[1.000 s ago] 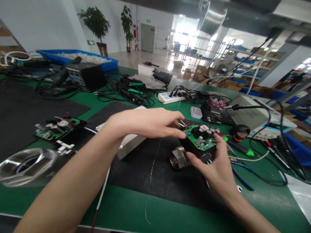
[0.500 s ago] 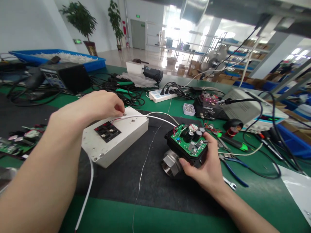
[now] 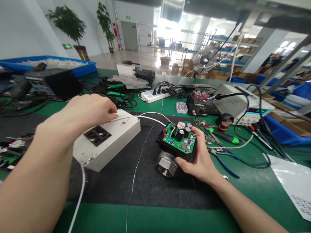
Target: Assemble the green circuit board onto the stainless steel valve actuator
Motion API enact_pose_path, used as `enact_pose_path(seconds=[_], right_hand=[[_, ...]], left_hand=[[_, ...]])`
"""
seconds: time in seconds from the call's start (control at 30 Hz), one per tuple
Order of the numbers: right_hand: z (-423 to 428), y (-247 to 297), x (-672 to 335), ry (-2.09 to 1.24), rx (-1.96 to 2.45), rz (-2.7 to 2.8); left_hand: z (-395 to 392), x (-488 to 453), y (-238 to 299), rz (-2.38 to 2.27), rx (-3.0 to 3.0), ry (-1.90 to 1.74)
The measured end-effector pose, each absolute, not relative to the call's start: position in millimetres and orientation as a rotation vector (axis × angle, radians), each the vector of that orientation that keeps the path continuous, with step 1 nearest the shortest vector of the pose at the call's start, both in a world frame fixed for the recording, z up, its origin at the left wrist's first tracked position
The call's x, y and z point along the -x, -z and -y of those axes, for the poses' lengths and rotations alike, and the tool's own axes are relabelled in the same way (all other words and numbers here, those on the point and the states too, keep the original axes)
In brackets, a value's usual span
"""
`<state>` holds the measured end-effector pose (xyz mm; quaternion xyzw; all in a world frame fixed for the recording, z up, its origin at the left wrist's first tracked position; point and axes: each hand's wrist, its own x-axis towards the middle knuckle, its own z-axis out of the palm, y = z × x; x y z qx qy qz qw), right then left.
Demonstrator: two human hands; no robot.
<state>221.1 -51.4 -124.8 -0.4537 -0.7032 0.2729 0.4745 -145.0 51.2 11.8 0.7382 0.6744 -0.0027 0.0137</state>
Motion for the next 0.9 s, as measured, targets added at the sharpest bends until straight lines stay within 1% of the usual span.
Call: enact_pose_path(seconds=[0.07, 0.2, 0.3, 0.4, 0.53, 0.9], right_hand=[[46, 129, -221, -0.637, 1.084, 1.728], [33, 136, -220, -0.606, 0.985, 1.779], [28, 137, -216, -0.624, 0.893, 1.776], [29, 134, -212, -0.698, 0.836, 1.752], [35, 133, -213, -0.762, 0.797, 1.733], [41, 131, -220, -0.735, 0.823, 1.769]], left_hand=[[-36, 124, -19, -1.935, -2.377, -0.134], [-15, 79, -21, -1.148, -2.335, -0.561], [-11, 55, -10, -0.823, -2.313, -0.707], [-11, 41, 1, -0.725, -2.356, -0.701], [-8, 30, 6, -0.712, -2.375, -0.701], [-1, 21, 8, -0.714, -2.337, -0.805]])
